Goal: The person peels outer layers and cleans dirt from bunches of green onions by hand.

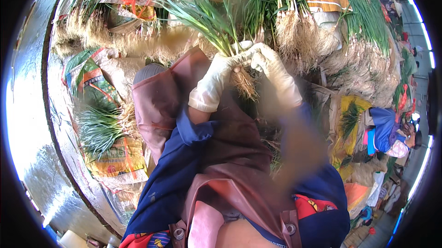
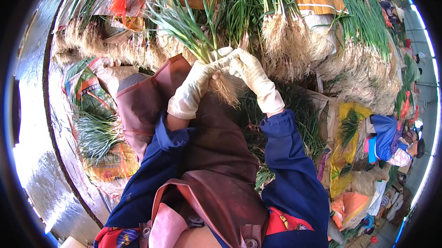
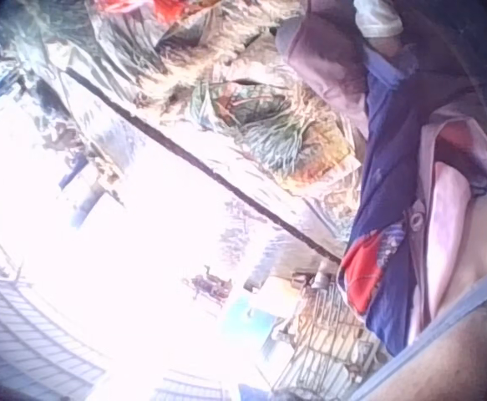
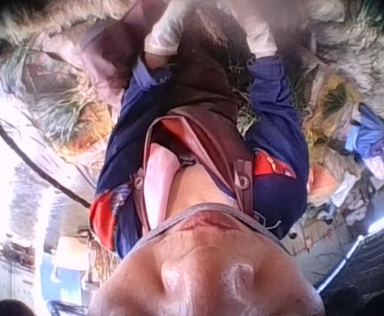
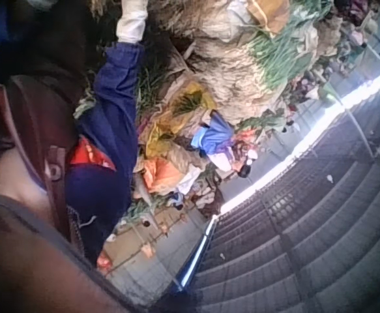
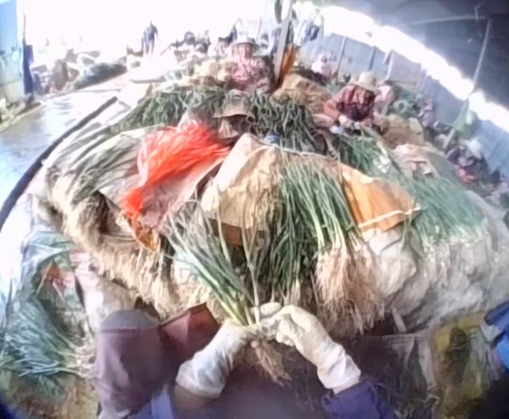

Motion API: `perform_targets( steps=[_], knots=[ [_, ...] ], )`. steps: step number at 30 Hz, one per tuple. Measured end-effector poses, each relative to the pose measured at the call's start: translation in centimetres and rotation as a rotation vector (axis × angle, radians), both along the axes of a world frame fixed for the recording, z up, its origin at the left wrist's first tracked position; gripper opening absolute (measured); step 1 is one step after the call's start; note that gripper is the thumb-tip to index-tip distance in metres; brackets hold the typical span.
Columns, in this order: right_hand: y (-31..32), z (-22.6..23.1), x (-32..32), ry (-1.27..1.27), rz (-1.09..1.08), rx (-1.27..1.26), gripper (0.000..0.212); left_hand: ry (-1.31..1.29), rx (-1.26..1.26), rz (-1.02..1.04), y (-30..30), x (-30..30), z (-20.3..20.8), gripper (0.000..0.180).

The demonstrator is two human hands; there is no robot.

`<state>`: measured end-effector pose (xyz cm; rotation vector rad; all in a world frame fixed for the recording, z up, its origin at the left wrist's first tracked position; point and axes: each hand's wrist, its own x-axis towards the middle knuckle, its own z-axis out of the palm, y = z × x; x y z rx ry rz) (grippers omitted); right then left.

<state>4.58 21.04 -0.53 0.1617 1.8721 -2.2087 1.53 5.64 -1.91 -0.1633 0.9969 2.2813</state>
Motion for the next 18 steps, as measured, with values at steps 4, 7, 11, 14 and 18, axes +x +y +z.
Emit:
perform_targets(
  steps=[4,7,11,14,18],
  knots=[
    [0.6,1.7,1.4,0.152,0.139,0.295,0.029,-0.043,0.007,0.054,0.0,-0.2,-1.1,0.027],
    [3.6,2.5,4.0,0.166,0.3,0.079,0.03,0.045,-0.156,0.046,-0.1,-0.5,-1.7,0.03],
    [5.3,-0.7,6.3,-0.215,0.572,1.823,0.026,0.095,-0.123,0.016,-0.2,-0.6,-1.5,0.036],
    [4.6,-0.1,3.6,0.238,-0.069,0.941,0.034,0.064,0.125,0.143,-0.1,0.6,-2.7,0.042],
    [-0.8,1.6,-0.8,0.454,0.155,1.105,0.033,0.109,-0.073,0.067,0.3,1.8,-1.1,0.04]
  ],
)
